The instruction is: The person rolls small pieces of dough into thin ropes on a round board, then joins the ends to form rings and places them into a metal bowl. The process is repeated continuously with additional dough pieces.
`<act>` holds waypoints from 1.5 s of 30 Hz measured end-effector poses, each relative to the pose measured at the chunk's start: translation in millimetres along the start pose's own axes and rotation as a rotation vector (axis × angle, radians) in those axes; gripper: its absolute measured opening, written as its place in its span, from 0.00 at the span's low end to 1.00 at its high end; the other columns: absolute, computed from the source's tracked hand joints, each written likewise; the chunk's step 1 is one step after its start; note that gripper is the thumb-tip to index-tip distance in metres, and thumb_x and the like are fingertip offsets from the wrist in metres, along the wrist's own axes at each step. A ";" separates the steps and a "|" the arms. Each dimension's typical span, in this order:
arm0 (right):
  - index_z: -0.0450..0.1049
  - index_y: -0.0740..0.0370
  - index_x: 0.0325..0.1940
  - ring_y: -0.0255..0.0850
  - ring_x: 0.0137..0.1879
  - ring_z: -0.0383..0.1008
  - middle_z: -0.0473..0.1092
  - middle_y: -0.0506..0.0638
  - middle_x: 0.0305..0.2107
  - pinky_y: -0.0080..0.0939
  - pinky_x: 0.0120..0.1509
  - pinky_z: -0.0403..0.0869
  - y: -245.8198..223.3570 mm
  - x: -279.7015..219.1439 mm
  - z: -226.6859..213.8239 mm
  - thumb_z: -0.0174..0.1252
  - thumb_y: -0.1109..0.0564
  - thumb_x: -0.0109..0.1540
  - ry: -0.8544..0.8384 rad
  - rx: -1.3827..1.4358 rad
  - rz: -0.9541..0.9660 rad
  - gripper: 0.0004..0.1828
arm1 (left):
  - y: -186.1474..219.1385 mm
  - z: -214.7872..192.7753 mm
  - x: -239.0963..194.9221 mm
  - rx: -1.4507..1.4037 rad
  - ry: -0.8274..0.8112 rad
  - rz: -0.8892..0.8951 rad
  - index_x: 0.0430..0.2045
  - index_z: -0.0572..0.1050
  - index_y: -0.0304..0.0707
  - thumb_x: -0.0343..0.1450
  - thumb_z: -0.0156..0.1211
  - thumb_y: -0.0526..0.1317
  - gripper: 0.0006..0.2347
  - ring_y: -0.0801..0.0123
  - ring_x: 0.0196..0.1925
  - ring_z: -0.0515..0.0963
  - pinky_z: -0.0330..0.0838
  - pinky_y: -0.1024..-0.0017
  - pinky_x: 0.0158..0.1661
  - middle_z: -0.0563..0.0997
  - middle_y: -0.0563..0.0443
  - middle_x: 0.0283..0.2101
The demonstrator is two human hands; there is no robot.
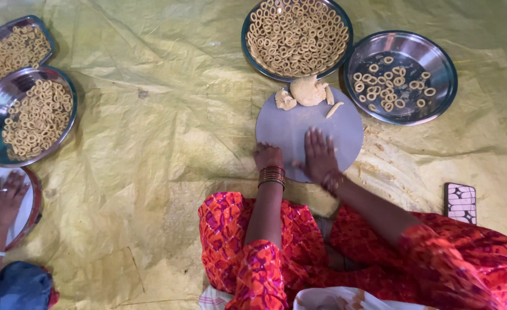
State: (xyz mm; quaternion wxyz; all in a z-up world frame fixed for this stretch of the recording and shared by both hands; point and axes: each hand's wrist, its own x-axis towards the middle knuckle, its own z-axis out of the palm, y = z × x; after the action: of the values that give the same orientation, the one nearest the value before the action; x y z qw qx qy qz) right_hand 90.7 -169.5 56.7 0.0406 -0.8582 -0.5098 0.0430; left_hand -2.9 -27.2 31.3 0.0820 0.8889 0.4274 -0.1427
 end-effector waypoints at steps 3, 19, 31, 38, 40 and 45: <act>0.36 0.66 0.80 0.54 0.82 0.31 0.36 0.61 0.78 0.63 0.81 0.33 14.8 44.8 -9.3 0.42 0.25 0.64 0.004 -0.010 0.142 0.56 | 2.0 -7.3 -5.9 0.025 -0.060 -0.002 0.52 0.80 0.49 0.77 0.49 0.39 0.13 0.57 0.72 0.64 0.65 0.56 0.61 0.75 0.54 0.64; 0.34 0.68 0.79 0.52 0.82 0.31 0.36 0.62 0.77 0.63 0.80 0.32 3.0 16.8 8.2 0.39 0.23 0.64 -0.030 -0.049 -0.020 0.57 | 3.5 1.7 0.0 0.046 0.035 0.016 0.47 0.82 0.46 0.74 0.53 0.40 0.12 0.52 0.69 0.67 0.70 0.58 0.58 0.76 0.48 0.62; 0.35 0.69 0.79 0.52 0.83 0.30 0.38 0.62 0.77 0.61 0.81 0.35 -11.4 -44.0 15.3 0.39 0.24 0.64 -0.037 0.081 -0.134 0.56 | -2.5 31.5 16.7 -0.035 0.062 0.001 0.54 0.77 0.46 0.76 0.47 0.39 0.15 0.58 0.71 0.65 0.72 0.57 0.56 0.71 0.52 0.66; 0.31 0.65 0.79 0.51 0.81 0.25 0.31 0.61 0.77 0.61 0.78 0.31 5.7 -15.2 -9.9 0.36 0.21 0.63 -0.198 -0.040 -0.060 0.58 | -0.6 20.2 11.2 -0.002 0.043 -0.020 0.55 0.76 0.46 0.75 0.48 0.38 0.14 0.60 0.71 0.65 0.71 0.58 0.57 0.70 0.52 0.67; 0.30 0.65 0.79 0.50 0.81 0.25 0.30 0.60 0.77 0.61 0.79 0.30 13.8 21.1 -18.0 0.35 0.23 0.64 -0.118 0.004 0.079 0.55 | -3.6 18.6 8.5 -0.053 0.031 -0.039 0.55 0.76 0.46 0.76 0.47 0.38 0.14 0.63 0.72 0.65 0.71 0.57 0.57 0.71 0.54 0.67; 0.30 0.64 0.80 0.52 0.83 0.26 0.31 0.59 0.79 0.63 0.82 0.31 11.2 34.9 -24.3 0.39 0.22 0.65 -0.050 -0.036 0.173 0.57 | -11.2 30.2 10.6 -0.105 0.056 -0.039 0.56 0.73 0.47 0.75 0.46 0.38 0.15 0.69 0.71 0.63 0.65 0.54 0.61 0.70 0.58 0.67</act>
State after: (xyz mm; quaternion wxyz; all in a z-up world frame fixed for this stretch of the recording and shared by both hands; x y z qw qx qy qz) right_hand 119.9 -144.9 78.4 0.0086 -0.8983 -0.4353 0.0585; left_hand -11.0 -20.6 -1.0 0.1139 0.8785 0.4537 -0.0966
